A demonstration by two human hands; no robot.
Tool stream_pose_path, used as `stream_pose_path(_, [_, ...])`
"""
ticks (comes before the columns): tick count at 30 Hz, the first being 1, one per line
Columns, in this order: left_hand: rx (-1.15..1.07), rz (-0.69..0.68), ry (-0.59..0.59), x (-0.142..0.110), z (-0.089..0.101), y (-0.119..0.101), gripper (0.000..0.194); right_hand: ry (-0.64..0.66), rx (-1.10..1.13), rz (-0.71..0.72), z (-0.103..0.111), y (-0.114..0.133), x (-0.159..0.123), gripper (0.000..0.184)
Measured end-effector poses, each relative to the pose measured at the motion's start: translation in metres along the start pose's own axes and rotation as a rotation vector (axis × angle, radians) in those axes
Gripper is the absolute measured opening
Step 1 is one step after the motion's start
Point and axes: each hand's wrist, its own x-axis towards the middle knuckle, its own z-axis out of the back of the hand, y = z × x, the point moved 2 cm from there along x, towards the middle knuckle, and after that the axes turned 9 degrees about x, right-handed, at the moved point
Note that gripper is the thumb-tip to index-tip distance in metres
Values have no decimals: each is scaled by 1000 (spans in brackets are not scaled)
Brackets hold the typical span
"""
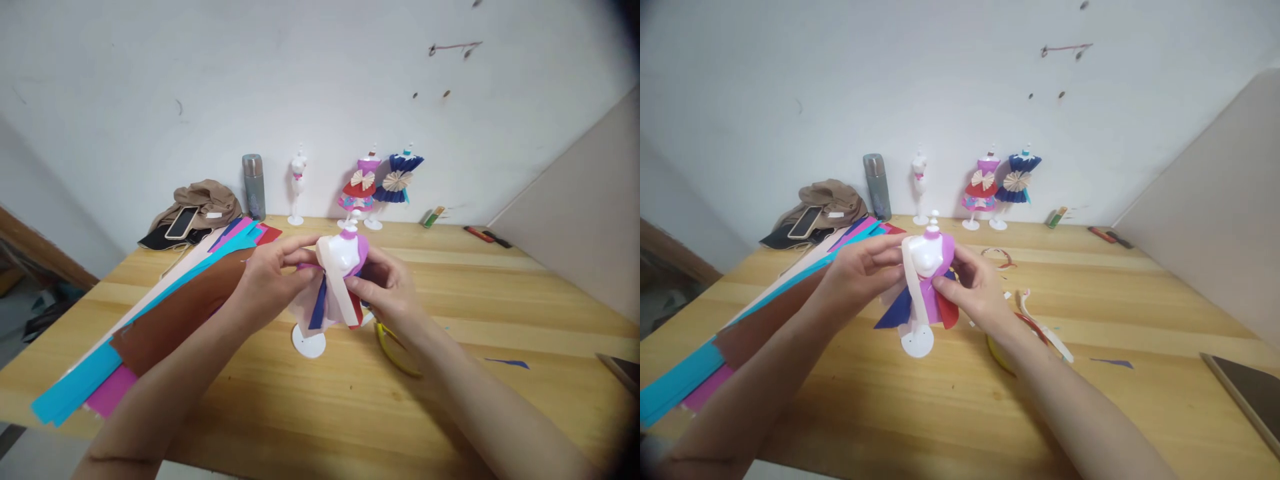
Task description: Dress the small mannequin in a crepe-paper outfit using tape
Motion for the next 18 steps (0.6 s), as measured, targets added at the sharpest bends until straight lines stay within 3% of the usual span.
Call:
stream_pose_path(5, [109, -62, -19, 0, 4, -3, 21, 20, -32, 5, 1, -3, -1, 33])
stream_pose_path(9, [232, -118, -67, -4, 4, -8, 18, 50, -90, 40, -3, 5, -2, 29])
stream_pose_path(15, [240, -60, -35, -9, 3, -18, 27, 38, -167, 36, -8, 17, -5, 27])
stream_pose_path(18, [223, -47, -76, -9, 1, -15, 25, 29, -189, 40, -11, 19, -6, 31])
